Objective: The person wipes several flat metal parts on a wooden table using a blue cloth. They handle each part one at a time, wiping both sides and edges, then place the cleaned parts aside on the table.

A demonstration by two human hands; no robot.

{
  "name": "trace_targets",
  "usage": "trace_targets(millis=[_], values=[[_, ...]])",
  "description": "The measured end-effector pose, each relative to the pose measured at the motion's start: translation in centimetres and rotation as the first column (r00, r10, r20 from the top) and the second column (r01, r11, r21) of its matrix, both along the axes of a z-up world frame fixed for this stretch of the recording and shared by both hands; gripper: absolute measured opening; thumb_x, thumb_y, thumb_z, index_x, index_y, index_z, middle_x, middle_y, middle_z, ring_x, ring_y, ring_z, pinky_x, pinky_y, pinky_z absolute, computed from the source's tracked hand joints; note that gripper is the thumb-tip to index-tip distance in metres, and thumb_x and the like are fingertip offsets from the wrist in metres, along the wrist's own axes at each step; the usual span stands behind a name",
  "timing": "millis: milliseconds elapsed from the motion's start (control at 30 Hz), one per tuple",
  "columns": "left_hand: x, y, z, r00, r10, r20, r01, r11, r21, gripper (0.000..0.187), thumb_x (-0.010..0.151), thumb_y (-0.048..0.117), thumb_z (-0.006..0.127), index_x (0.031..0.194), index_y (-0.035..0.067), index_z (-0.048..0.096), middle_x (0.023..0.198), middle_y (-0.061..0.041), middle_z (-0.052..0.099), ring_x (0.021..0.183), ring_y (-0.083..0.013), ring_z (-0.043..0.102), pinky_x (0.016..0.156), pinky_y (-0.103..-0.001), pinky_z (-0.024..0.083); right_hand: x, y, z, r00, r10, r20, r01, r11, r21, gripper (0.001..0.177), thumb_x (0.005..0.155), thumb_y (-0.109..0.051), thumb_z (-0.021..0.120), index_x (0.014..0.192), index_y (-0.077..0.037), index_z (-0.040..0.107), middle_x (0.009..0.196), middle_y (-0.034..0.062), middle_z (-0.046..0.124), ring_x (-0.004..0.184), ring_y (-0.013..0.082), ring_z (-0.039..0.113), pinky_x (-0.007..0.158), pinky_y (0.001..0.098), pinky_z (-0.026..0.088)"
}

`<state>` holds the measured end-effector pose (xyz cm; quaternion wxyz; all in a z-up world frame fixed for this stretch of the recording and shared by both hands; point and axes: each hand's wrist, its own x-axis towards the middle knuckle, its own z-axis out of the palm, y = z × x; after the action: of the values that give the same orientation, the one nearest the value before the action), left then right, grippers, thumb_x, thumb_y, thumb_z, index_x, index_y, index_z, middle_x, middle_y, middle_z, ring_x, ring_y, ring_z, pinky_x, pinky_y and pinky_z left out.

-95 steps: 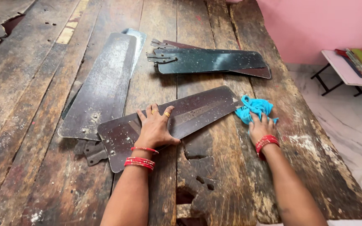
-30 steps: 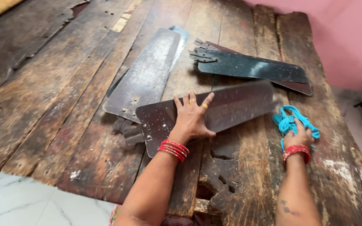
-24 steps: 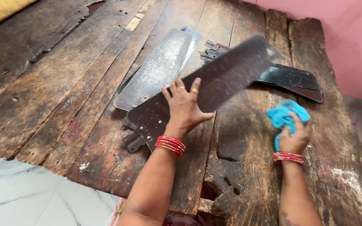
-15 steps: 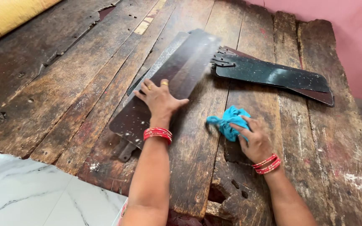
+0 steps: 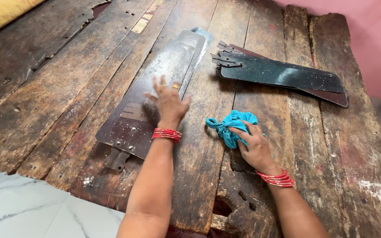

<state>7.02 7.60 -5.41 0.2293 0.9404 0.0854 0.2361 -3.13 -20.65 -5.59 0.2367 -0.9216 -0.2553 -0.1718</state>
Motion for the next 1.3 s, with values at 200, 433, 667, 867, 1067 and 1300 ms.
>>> trace_targets(millis=[200, 433, 667, 867, 1067, 1300], values=[[0.4, -5.3, -3.1, 0.936, -0.332, 0.119, 0.341, 0.767, -0.543, 0.041, 0.082, 0.027, 0.078, 0.115, 0.006, 0.07, 0.12, -0.014, 0.071, 0.113, -0.0262, 0.067, 0.098, -0.038, 0.053, 0.4, 0.3, -0.3, 0.996, -0.075, -0.048, 0.075, 0.997, 0.017, 0.051, 0.078, -0.004, 0.07, 0.125, -0.023, 0.07, 0.135, 0.0143, 0.059, 0.125, 0.0363, 0.054, 0.102, 0.0454, 0.047], [7.9, -9.9, -10.2, 0.901, -0.364, 0.237, 0.292, 0.103, -0.951, 0.034, 0.096, 0.017, 0.062, 0.123, -0.002, 0.062, 0.106, -0.012, 0.071, 0.094, -0.0196, 0.07, 0.077, -0.031, 0.054, 1.3, -0.5, -1.1, 0.996, -0.064, -0.06, 0.068, 0.996, 0.057, 0.051, 0.078, -0.005, 0.07, 0.124, -0.025, 0.071, 0.133, 0.0132, 0.06, 0.123, 0.0363, 0.054, 0.103, 0.0457, 0.045], [17.5, -15.6, -13.4, 0.934, -0.25, 0.257, 0.19, -0.26, -0.947, 0.038, 0.1, 0.021, 0.057, 0.13, -0.001, 0.047, 0.116, -0.015, 0.062, 0.102, -0.024, 0.066, 0.083, -0.035, 0.055, 1.9, -1.3, -1.3, 0.998, -0.016, -0.069, 0.024, 0.993, 0.116, 0.052, 0.076, -0.005, 0.071, 0.123, -0.026, 0.071, 0.132, 0.0105, 0.061, 0.122, 0.0347, 0.055, 0.103, 0.0452, 0.045], [21.8, -16.6, -12.2, 0.989, -0.103, 0.108, 0.086, -0.197, -0.977, 0.034, 0.1, 0.023, 0.058, 0.122, -0.001, 0.051, 0.107, -0.015, 0.062, 0.084, -0.0269, 0.07, 0.071, -0.038, 0.058, 2.2, -1.8, -1.5, 0.997, 0.02, -0.068, -0.01, 0.989, 0.144, 0.054, 0.074, -0.004, 0.071, 0.123, -0.027, 0.071, 0.133, 0.0113, 0.06, 0.122, 0.0353, 0.054, 0.103, 0.046, 0.045], [22.0, -16.7, -11.7, 0.997, -0.07, 0.032, 0.02, -0.158, -0.987, 0.016, 0.096, 0.023, 0.064, 0.096, 0.007, 0.063, 0.077, -0.005, 0.065, 0.06, -0.0163, 0.063, 0.054, -0.032, 0.051, 2.2, -1.9, -1.5, 0.998, 0.009, -0.061, 0.0, 0.991, 0.134, 0.054, 0.075, -0.003, 0.071, 0.123, -0.028, 0.071, 0.134, 0.0126, 0.059, 0.121, 0.0357, 0.053, 0.102, 0.0472, 0.045], [22.1, -17.7, -10.8, 0.997, -0.049, 0.059, 0.06, 0.03, -0.998, 0.011, 0.089, 0.013, 0.07, 0.083, 0.007, 0.063, 0.069, -0.004, 0.062, 0.055, -0.0133, 0.058, 0.048, -0.028, 0.048, 1.9, -1.8, -1.5, 0.996, -0.015, -0.085, 0.026, 0.992, 0.123, 0.054, 0.075, -0.003, 0.07, 0.123, -0.028, 0.071, 0.135, 0.0098, 0.059, 0.121, 0.0338, 0.054, 0.101, 0.046, 0.047]])
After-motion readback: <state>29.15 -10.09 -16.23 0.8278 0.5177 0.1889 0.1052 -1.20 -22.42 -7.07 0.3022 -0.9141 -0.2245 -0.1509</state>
